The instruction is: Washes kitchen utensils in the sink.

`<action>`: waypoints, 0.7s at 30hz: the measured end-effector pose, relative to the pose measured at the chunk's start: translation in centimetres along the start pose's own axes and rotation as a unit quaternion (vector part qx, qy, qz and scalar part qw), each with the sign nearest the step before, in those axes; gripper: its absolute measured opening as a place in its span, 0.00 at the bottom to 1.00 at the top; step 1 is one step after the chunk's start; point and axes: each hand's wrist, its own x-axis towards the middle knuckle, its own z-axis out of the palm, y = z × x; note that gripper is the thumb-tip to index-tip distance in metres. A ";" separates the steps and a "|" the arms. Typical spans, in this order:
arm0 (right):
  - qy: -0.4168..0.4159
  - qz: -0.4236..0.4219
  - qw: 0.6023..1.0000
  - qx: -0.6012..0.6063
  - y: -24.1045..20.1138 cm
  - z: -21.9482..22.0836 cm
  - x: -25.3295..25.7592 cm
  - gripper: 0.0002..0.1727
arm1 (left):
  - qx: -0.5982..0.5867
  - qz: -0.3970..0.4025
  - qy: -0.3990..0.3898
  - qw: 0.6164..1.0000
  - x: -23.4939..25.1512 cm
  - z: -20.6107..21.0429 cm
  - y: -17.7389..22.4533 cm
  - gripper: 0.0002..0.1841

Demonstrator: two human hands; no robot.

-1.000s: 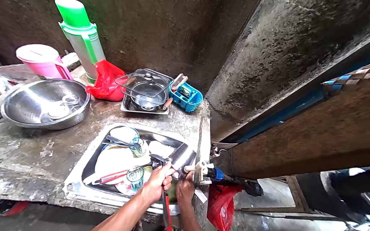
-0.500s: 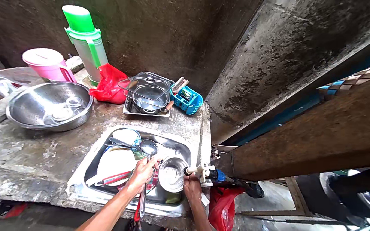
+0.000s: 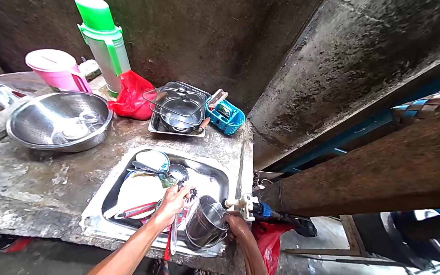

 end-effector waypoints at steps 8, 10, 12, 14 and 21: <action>-0.012 -0.032 0.947 -0.320 -2.4 -2.6 -0.3 0.28 | 0.053 -0.063 -0.055 0.995 0.4 0.0 -2.5 0.09; -0.047 -0.040 0.917 -0.395 -3.2 -2.8 -0.2 0.33 | 0.131 -0.080 -0.089 0.984 0.7 0.2 -3.4 0.09; -0.055 -0.069 0.891 -0.445 -3.9 -2.8 -1.0 0.31 | 0.187 -0.079 -0.122 0.971 0.7 0.4 -3.9 0.14; -0.008 -0.094 0.886 -0.453 -4.1 -2.4 -2.4 0.28 | 0.245 -0.061 -0.146 0.957 0.7 0.6 -3.4 0.18; 0.231 -0.269 0.931 -0.084 0.1 1.5 -0.3 0.22 | 0.473 0.126 -0.030 0.872 1.5 1.6 0.6 0.21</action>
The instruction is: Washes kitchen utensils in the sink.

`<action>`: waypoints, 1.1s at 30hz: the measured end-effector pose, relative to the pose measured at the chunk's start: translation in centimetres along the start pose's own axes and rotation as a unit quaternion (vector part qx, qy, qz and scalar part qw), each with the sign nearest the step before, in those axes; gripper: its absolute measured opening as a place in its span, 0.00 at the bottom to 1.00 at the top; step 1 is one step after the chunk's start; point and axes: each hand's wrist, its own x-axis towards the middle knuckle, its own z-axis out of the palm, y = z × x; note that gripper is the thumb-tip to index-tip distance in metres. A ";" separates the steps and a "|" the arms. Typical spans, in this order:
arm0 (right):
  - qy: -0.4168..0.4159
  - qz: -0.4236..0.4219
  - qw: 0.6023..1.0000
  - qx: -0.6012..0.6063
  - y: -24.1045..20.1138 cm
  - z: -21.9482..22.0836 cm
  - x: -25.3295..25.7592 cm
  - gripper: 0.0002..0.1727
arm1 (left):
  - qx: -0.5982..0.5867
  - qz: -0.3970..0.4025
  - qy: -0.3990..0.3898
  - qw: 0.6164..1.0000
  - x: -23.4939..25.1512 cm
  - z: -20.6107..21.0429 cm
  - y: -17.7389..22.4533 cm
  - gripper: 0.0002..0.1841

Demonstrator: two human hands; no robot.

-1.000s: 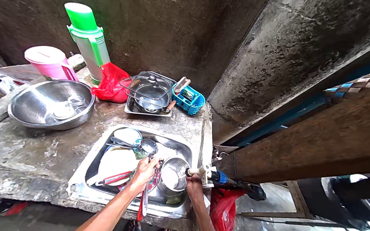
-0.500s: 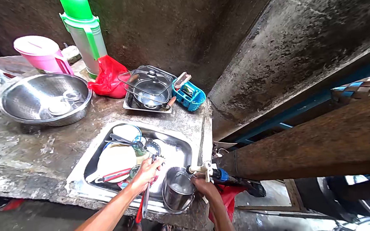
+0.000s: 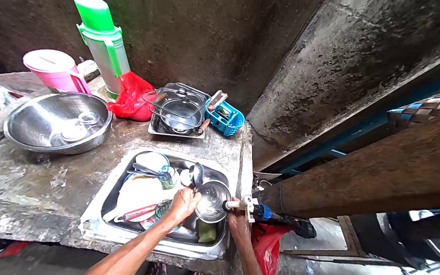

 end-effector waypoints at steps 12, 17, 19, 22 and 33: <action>-0.090 0.264 0.823 0.495 -1.9 6.7 -3.2 0.26 | 0.052 0.007 0.045 0.998 -2.8 1.9 1.9 0.25; -0.093 0.352 0.855 0.370 -1.3 4.2 -2.2 0.06 | -0.083 -0.073 -0.002 0.994 -3.4 0.6 0.3 0.23; -0.144 0.355 0.876 0.291 -0.5 2.4 -1.9 0.06 | -0.139 -0.080 0.000 0.987 -3.0 -0.4 -1.0 0.23; -0.182 0.318 0.915 0.171 -0.1 0.4 -1.0 0.09 | -0.175 -0.068 0.028 0.982 -2.5 -1.2 -1.8 0.21; -0.308 0.208 0.912 -0.173 -2.4 -2.6 0.4 0.17 | -0.164 -0.050 0.002 0.985 -2.0 -0.1 -2.8 0.20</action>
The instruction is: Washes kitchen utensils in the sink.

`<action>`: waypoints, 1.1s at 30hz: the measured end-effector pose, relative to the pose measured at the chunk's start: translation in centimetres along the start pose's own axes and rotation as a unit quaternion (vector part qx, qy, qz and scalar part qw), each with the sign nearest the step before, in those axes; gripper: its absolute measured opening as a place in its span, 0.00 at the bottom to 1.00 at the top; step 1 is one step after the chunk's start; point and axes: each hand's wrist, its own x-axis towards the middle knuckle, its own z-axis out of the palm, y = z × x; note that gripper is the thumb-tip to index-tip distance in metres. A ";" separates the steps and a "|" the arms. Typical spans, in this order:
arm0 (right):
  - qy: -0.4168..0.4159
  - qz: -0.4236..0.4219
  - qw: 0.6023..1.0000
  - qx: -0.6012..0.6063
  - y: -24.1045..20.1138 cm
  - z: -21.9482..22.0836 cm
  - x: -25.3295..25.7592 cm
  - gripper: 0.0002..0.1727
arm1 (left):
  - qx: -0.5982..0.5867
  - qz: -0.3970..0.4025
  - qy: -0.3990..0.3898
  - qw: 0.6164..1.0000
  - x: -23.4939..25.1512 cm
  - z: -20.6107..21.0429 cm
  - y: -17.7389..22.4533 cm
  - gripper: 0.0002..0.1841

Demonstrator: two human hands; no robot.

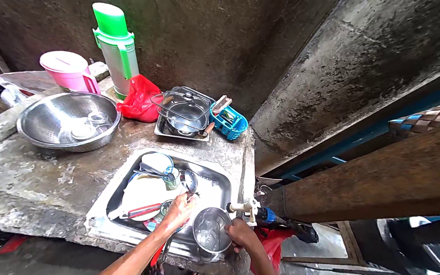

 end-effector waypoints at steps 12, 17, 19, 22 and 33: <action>0.272 -0.084 0.950 0.129 1.9 0.7 -2.0 0.29 | -0.019 -0.121 -0.032 0.992 -2.0 4.2 -0.4 0.15; 0.185 -0.165 0.926 0.283 2.7 6.0 -4.1 0.34 | -0.215 -0.125 0.033 0.968 -2.2 8.3 -1.4 0.14; 0.158 -0.144 0.930 0.301 1.8 6.6 -3.1 0.33 | -0.290 -0.129 0.019 0.948 -2.7 10.2 -1.4 0.14; 0.228 -0.106 0.924 0.287 0.8 6.2 -0.5 0.30 | -0.382 -0.150 -0.009 0.912 -3.3 12.1 -0.8 0.11; 0.316 0.026 0.943 -0.098 -1.7 1.6 -2.0 0.26 | -0.399 -0.209 -0.055 0.891 -1.6 11.4 -1.3 0.15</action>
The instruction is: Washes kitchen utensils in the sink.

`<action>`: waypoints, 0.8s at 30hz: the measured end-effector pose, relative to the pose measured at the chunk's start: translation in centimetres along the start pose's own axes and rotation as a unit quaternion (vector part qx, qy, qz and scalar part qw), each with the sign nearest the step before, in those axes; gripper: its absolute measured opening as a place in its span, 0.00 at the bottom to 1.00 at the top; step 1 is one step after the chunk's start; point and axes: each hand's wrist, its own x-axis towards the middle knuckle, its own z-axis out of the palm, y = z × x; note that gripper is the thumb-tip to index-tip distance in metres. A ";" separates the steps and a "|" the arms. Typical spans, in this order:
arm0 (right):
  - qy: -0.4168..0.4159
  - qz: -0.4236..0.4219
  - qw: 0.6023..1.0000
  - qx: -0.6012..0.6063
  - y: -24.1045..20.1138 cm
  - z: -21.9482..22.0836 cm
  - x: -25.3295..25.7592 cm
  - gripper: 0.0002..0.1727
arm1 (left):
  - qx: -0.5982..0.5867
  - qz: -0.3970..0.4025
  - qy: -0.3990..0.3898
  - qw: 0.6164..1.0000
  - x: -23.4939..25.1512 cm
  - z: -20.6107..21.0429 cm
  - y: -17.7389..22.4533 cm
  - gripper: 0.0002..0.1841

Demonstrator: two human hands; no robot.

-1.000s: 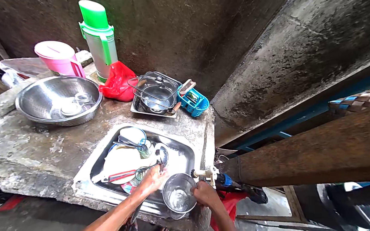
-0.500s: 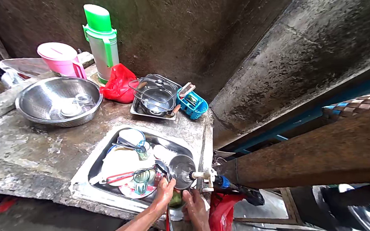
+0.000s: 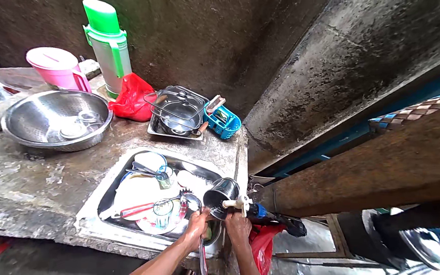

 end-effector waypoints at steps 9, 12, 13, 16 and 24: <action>-0.186 0.039 0.960 0.204 1.4 -0.3 1.7 0.24 | 0.232 0.097 0.065 0.966 -2.0 -2.6 3.2 0.21; -0.201 0.100 0.906 0.358 1.1 0.6 1.7 0.19 | 0.263 0.091 0.019 0.960 -3.0 -3.7 5.4 0.19; -0.191 0.113 0.897 0.381 0.9 1.0 1.7 0.20 | 0.252 0.085 -0.001 0.964 -3.6 -3.8 6.0 0.19; -0.218 0.120 0.888 0.386 0.1 1.4 1.6 0.20 | 0.202 0.060 -0.004 0.978 -4.9 -3.9 7.9 0.17; -0.237 0.078 0.922 0.295 0.6 0.7 2.8 0.17 | 0.164 0.075 0.035 0.983 -5.5 -6.4 9.0 0.18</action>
